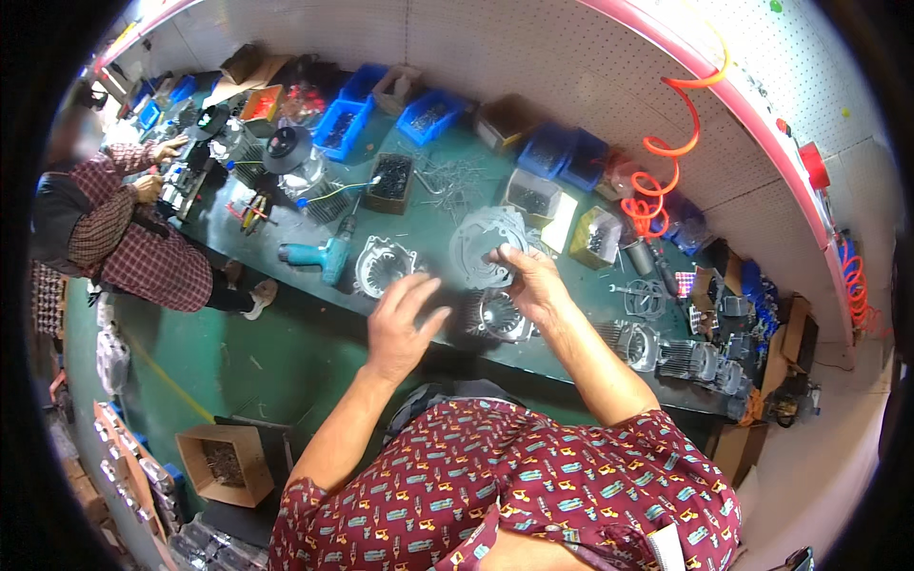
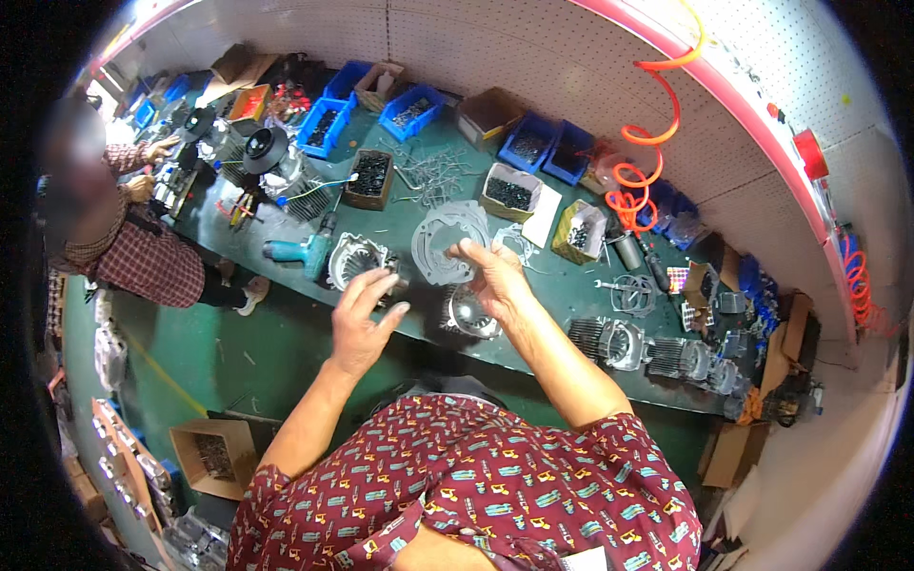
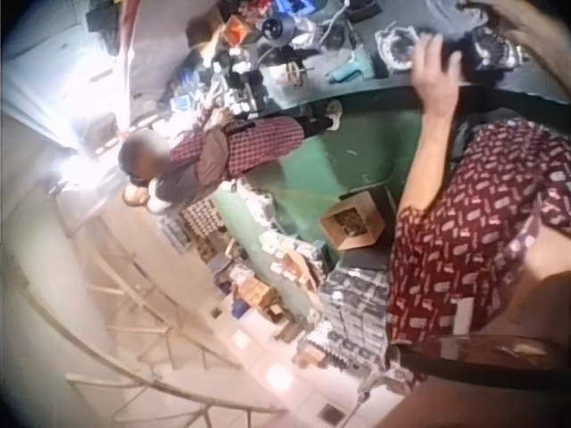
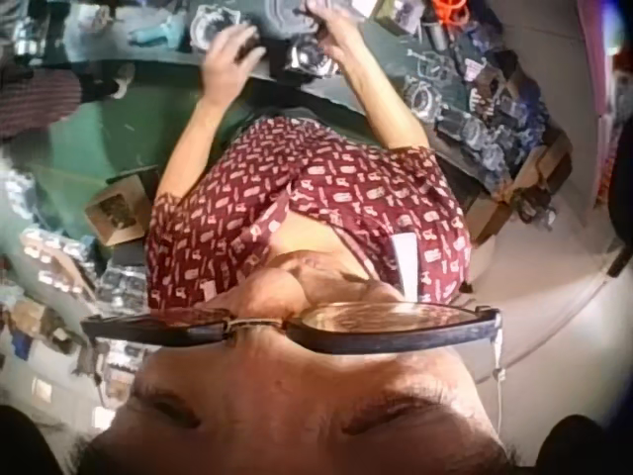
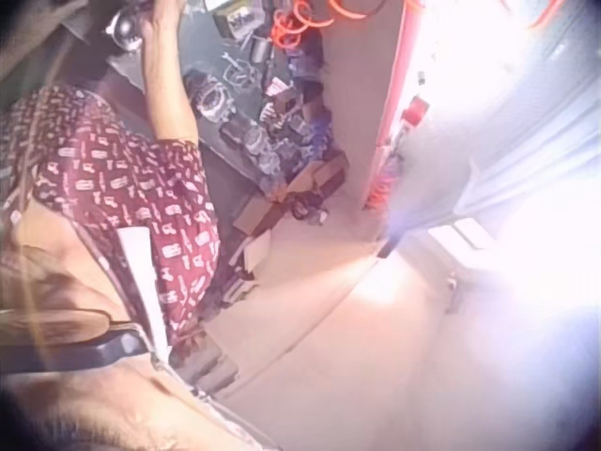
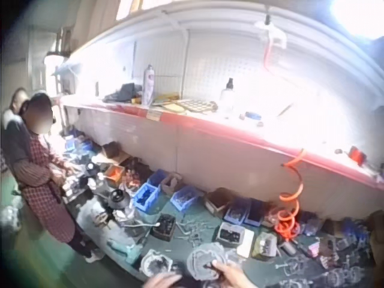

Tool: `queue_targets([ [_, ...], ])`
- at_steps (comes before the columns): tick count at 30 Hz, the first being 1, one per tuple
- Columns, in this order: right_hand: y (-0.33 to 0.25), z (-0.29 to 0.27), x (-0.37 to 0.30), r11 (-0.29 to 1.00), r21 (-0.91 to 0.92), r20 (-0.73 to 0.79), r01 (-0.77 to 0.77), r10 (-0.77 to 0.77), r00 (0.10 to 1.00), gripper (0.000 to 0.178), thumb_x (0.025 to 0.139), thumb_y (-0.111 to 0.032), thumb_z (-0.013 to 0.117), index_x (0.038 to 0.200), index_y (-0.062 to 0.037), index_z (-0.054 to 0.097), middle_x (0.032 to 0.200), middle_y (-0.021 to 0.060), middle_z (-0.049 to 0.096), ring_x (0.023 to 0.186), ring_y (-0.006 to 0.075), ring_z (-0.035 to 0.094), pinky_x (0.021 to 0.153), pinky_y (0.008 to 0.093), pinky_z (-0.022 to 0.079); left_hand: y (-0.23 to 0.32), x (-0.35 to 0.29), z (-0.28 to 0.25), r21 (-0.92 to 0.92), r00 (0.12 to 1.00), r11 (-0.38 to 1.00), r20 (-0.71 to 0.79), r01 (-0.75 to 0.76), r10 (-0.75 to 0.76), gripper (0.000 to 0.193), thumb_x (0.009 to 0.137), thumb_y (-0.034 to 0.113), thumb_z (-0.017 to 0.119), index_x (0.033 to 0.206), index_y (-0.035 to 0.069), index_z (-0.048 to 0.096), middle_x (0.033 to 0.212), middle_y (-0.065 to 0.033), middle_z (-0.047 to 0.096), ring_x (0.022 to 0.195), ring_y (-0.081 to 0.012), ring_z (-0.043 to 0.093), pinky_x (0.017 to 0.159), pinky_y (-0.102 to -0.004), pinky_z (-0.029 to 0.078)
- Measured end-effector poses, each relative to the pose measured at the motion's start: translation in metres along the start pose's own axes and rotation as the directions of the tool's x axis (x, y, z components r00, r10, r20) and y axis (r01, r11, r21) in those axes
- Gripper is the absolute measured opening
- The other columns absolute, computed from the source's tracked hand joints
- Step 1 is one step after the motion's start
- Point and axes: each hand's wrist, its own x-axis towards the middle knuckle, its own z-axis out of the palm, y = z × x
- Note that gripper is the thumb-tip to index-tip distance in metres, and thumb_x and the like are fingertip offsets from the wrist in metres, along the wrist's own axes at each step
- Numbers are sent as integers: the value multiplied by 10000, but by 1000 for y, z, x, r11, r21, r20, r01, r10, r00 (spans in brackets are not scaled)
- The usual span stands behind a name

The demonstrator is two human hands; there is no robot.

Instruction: The person assembles mechanical components on a workbench, handling metal housings, cylindrical parts, and small fasteners. They use a power drill to secure parts together and repeatedly retrieve components from nearby boxes.

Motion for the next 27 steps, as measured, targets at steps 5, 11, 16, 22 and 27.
queue_targets([
  [5, 20, 12, -23, 1000, 15, 171, 1, -4, 985, 284, 874, -146, 766, 1100, -17, 652, 981, 103, 720, 940, 218, 687, 867, 395, 560, 11, 10, 21, -431, 902, 821, -32, 376, -430, 403, 877, 89, 750, 1249, -9, 630, 1213, -154, 645, 1040, -201, 649, 851, -315, 555],
  [11, 38, 5, -30, 998, -62, 185, -27, 38, 982, 341, 873, -95, 752, 1137, 49, 591, 1009, 137, 705, 913, 213, 698, 830, 342, 582, 6, -11, 12, -453, 822, 705, 124, 546, -556, 232, 933, 69, 694, 1141, -19, 644, 920, -15, 667, 780, -53, 600, 663, -202, 519],
  [16, 58, 8, -34, 998, 61, 92, -23, 18, 996, 221, 901, -155, 749, 1026, -30, 617, 910, 66, 701, 826, 158, 690, 766, 301, 577, 0, -20, -15, -481, 685, 493, 425, 725, -592, 176, 942, 81, 660, 1094, -2, 627, 836, -1, 630, 687, -50, 570, 554, -207, 495],
  [22, 66, 17, -24, 1000, -14, -2, -5, 5, 1000, 191, 926, -240, 734, 978, -85, 635, 839, 32, 699, 736, 125, 655, 660, 255, 525, -52, 3, -44, -648, 809, 486, 434, 586, -398, 140, 989, 121, 629, 1080, 47, 552, 1015, -53, 629, 850, -109, 633, 707, -251, 591],
  [27, 75, 58, -32, 987, 104, 78, -120, 113, 991, 190, 923, -234, 737, 1011, -90, 650, 935, 42, 709, 872, 151, 662, 769, 301, 496, -89, 40, -49, -767, 854, 383, 499, 514, -147, 133, 974, -19, 578, 1094, 37, 576, 1085, -57, 622, 1023, -157, 641, 871, -314, 588],
])
